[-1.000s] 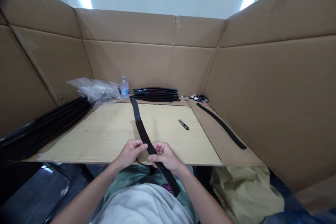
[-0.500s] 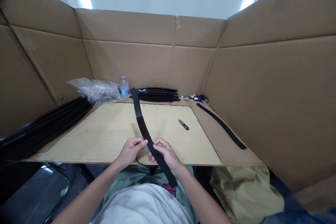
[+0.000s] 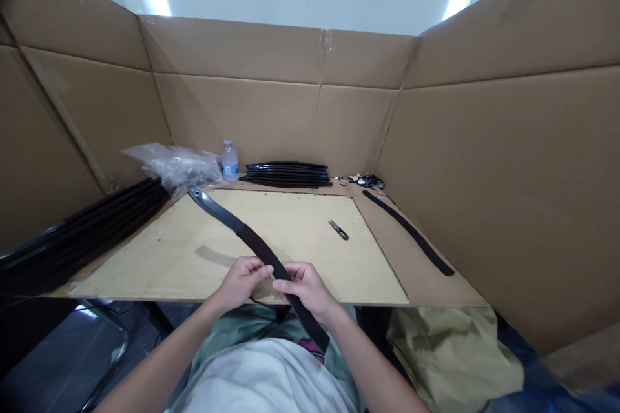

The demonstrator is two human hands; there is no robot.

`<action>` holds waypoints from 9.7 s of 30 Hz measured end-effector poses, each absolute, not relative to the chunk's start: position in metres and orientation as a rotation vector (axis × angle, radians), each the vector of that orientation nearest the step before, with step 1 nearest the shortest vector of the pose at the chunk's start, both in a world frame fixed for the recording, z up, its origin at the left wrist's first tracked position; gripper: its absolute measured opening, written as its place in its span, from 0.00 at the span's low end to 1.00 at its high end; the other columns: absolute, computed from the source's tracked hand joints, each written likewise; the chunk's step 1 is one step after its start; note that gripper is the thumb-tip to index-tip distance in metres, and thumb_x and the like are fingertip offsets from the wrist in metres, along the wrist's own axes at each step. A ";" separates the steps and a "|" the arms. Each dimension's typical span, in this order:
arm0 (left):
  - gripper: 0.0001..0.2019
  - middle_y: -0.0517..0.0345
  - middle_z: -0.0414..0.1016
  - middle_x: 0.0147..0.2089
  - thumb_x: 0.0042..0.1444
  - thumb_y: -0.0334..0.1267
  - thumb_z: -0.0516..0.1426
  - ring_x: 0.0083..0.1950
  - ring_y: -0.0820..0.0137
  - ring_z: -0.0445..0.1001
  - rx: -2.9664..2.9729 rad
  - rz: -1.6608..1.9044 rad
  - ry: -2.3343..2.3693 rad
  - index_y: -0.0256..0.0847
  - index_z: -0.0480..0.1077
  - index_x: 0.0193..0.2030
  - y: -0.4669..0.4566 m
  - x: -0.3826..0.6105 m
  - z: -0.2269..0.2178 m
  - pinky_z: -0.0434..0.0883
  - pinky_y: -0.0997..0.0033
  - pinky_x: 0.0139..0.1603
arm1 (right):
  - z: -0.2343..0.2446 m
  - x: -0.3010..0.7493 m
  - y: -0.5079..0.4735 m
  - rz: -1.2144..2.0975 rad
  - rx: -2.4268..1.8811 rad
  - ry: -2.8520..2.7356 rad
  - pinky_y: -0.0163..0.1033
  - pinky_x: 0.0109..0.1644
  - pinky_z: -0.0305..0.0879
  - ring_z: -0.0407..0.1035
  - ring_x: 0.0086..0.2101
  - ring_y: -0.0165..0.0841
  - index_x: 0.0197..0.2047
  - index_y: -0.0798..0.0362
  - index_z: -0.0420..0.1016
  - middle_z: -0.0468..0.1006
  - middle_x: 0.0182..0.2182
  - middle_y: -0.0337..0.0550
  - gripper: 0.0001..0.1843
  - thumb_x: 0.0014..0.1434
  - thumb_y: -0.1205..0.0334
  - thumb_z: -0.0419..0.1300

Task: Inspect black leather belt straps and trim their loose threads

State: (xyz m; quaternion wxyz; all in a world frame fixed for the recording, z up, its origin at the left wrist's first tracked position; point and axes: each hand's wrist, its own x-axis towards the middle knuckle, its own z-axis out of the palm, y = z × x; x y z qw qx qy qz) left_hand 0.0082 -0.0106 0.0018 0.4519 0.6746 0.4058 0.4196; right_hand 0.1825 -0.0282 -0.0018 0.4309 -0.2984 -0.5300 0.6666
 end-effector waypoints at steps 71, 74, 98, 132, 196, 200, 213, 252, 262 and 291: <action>0.19 0.58 0.71 0.22 0.56 0.47 0.51 0.24 0.74 0.65 1.747 0.999 0.947 0.34 0.70 0.24 -0.014 0.010 0.010 0.60 0.76 0.26 | -0.003 0.178 -0.032 1.688 -0.654 -1.194 0.27 0.17 0.53 0.61 0.16 0.23 0.32 0.52 0.57 0.73 0.22 0.37 0.14 0.57 0.53 0.57; 0.18 0.56 0.73 0.25 0.56 0.46 0.52 0.26 0.72 0.68 1.686 1.010 0.919 0.34 0.70 0.25 -0.012 0.009 0.006 0.63 0.75 0.29 | -0.001 0.179 -0.032 1.698 -0.666 -1.152 0.28 0.22 0.56 0.64 0.20 0.24 0.32 0.53 0.61 0.74 0.25 0.39 0.13 0.56 0.53 0.58; 0.18 0.56 0.72 0.23 0.54 0.47 0.53 0.25 0.73 0.68 1.681 0.958 0.858 0.33 0.70 0.24 -0.016 0.010 0.010 0.64 0.75 0.27 | -0.004 0.179 -0.033 1.712 -0.627 -1.211 0.29 0.21 0.57 0.65 0.20 0.25 0.31 0.52 0.57 0.75 0.27 0.40 0.15 0.55 0.54 0.60; 0.16 0.60 0.66 0.23 0.51 0.46 0.57 0.24 0.76 0.61 1.693 0.989 0.862 0.32 0.69 0.27 -0.008 0.007 -0.004 0.57 0.77 0.24 | -0.014 0.180 -0.032 1.584 -0.688 -1.264 0.31 0.28 0.62 0.65 0.25 0.25 0.43 0.54 0.70 0.73 0.30 0.39 0.19 0.46 0.63 0.67; 0.19 0.57 0.72 0.24 0.59 0.46 0.48 0.27 0.73 0.69 1.822 0.917 0.863 0.35 0.68 0.25 -0.020 0.011 0.010 0.63 0.76 0.31 | -0.003 0.173 -0.036 1.616 -0.653 -1.253 0.28 0.18 0.55 0.62 0.16 0.25 0.33 0.51 0.55 0.74 0.23 0.36 0.15 0.55 0.54 0.60; 0.16 0.55 0.74 0.26 0.58 0.45 0.50 0.28 0.70 0.72 1.687 0.947 0.804 0.35 0.68 0.28 -0.017 0.012 0.006 0.66 0.73 0.32 | -0.004 0.176 -0.036 1.689 -0.636 -1.151 0.29 0.24 0.57 0.65 0.22 0.26 0.33 0.52 0.60 0.74 0.26 0.38 0.12 0.56 0.54 0.58; 0.17 0.56 0.73 0.25 0.56 0.44 0.52 0.26 0.71 0.67 1.839 0.903 0.896 0.33 0.73 0.27 -0.019 0.008 0.011 0.64 0.75 0.29 | -0.011 0.175 -0.033 1.572 -0.700 -1.281 0.30 0.21 0.63 0.63 0.19 0.23 0.32 0.56 0.68 0.71 0.25 0.35 0.14 0.45 0.63 0.68; 0.18 0.55 0.74 0.25 0.58 0.46 0.49 0.29 0.70 0.72 1.774 0.887 0.800 0.34 0.67 0.26 -0.020 0.011 0.011 0.65 0.74 0.33 | -0.004 0.176 -0.035 1.703 -0.587 -1.163 0.29 0.22 0.59 0.66 0.21 0.26 0.32 0.52 0.57 0.76 0.26 0.41 0.11 0.57 0.60 0.58; 0.14 0.53 0.76 0.31 0.55 0.42 0.53 0.33 0.68 0.71 1.786 0.908 0.786 0.32 0.73 0.36 -0.018 0.014 0.014 0.67 0.72 0.35 | -0.010 0.178 -0.033 1.605 -0.664 -1.169 0.31 0.32 0.62 0.66 0.28 0.26 0.34 0.53 0.65 0.71 0.28 0.35 0.16 0.44 0.68 0.68; 0.16 0.58 0.72 0.24 0.59 0.42 0.48 0.27 0.72 0.69 1.841 0.822 0.858 0.35 0.68 0.26 -0.022 0.015 0.012 0.64 0.76 0.30 | -0.009 0.169 -0.039 1.491 -0.805 -1.120 0.35 0.24 0.70 0.69 0.20 0.28 0.28 0.53 0.59 0.74 0.21 0.33 0.21 0.39 0.63 0.71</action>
